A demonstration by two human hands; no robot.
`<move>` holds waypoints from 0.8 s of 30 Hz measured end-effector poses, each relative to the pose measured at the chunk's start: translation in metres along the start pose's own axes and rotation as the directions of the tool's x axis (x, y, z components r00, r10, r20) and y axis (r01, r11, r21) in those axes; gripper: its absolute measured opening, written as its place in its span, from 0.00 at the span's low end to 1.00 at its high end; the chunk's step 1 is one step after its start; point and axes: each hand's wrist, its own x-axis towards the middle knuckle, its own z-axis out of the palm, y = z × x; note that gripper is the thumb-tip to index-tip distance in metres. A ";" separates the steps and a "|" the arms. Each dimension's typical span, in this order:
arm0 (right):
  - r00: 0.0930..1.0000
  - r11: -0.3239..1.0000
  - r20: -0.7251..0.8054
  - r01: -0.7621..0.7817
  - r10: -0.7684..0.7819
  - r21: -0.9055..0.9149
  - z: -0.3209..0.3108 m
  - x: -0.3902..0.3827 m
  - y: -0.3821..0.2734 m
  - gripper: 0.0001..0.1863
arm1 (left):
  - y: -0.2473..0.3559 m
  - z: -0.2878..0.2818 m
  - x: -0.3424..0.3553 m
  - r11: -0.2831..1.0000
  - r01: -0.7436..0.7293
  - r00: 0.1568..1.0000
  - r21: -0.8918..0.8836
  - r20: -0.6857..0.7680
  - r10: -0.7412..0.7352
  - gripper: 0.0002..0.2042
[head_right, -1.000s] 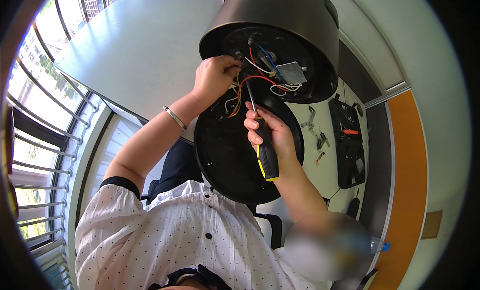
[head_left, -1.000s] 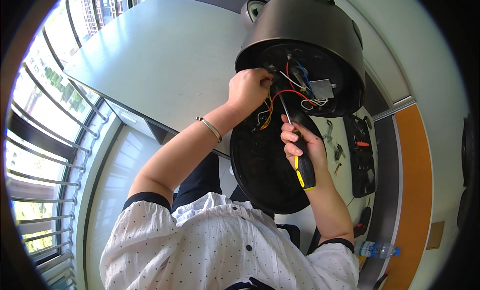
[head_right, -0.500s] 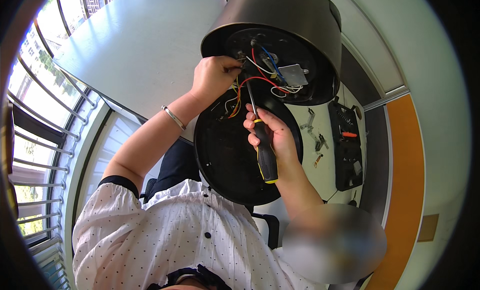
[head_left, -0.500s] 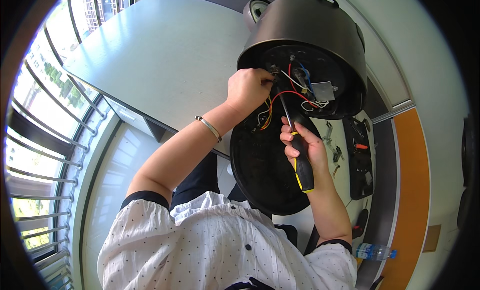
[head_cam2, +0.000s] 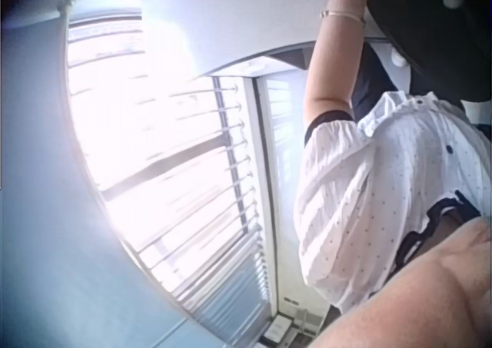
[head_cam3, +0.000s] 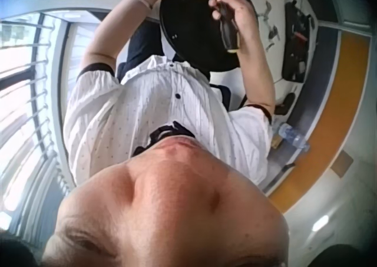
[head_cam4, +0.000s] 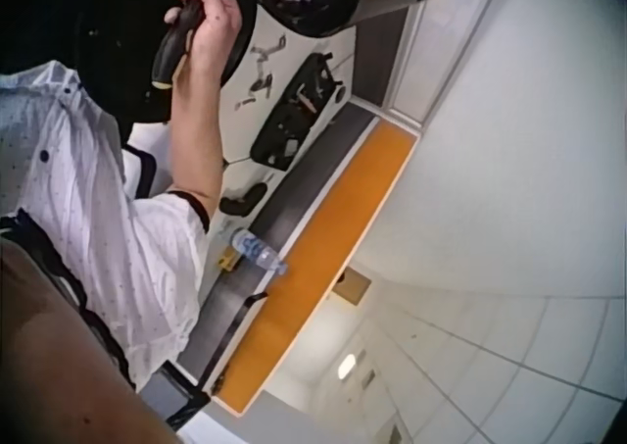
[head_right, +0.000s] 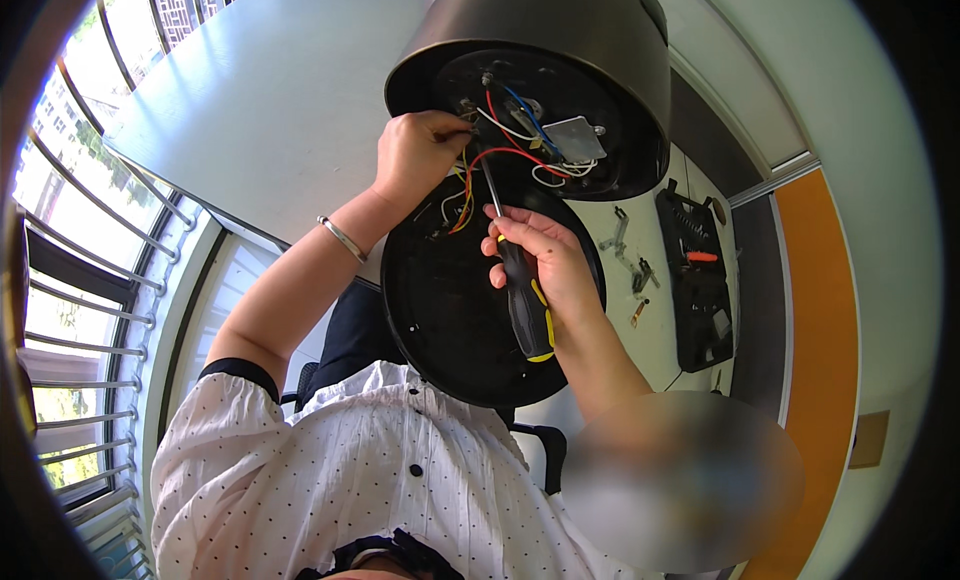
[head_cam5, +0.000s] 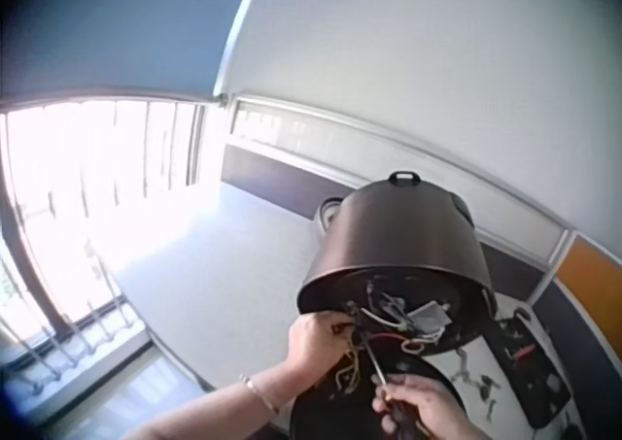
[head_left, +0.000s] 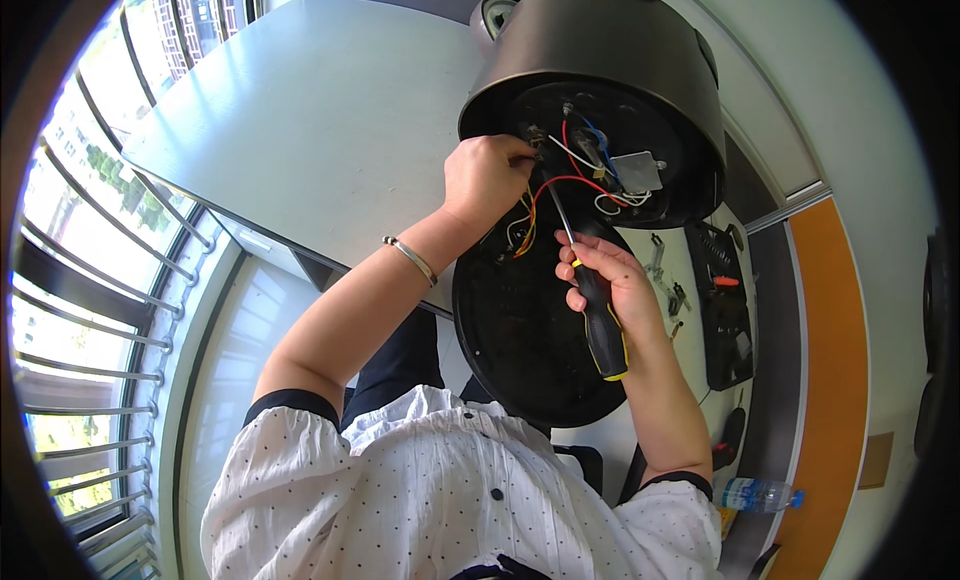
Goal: The person works on the internal wiring of a black cylindrical device, using a screwdriver to tighten connections and manipulate wires. The person repeatedly adjusts and secures the wires inside the device's housing.
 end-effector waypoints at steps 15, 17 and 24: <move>0.994 0.865 -0.075 -0.106 0.080 -0.490 -0.014 -0.043 -0.010 0.08 | -0.011 0.008 0.004 0.993 0.063 0.997 -0.104 0.044 -0.059 0.06; 0.994 0.641 -0.005 0.068 -0.111 -0.765 -0.020 -0.049 -0.005 0.05 | -0.017 0.007 0.006 0.996 0.024 0.999 -0.087 0.044 -0.020 0.07; 0.862 -0.015 0.217 0.236 -0.457 -0.972 -0.038 -0.057 0.026 0.08 | -0.013 0.008 0.007 0.995 0.030 0.998 -0.092 0.063 -0.024 0.08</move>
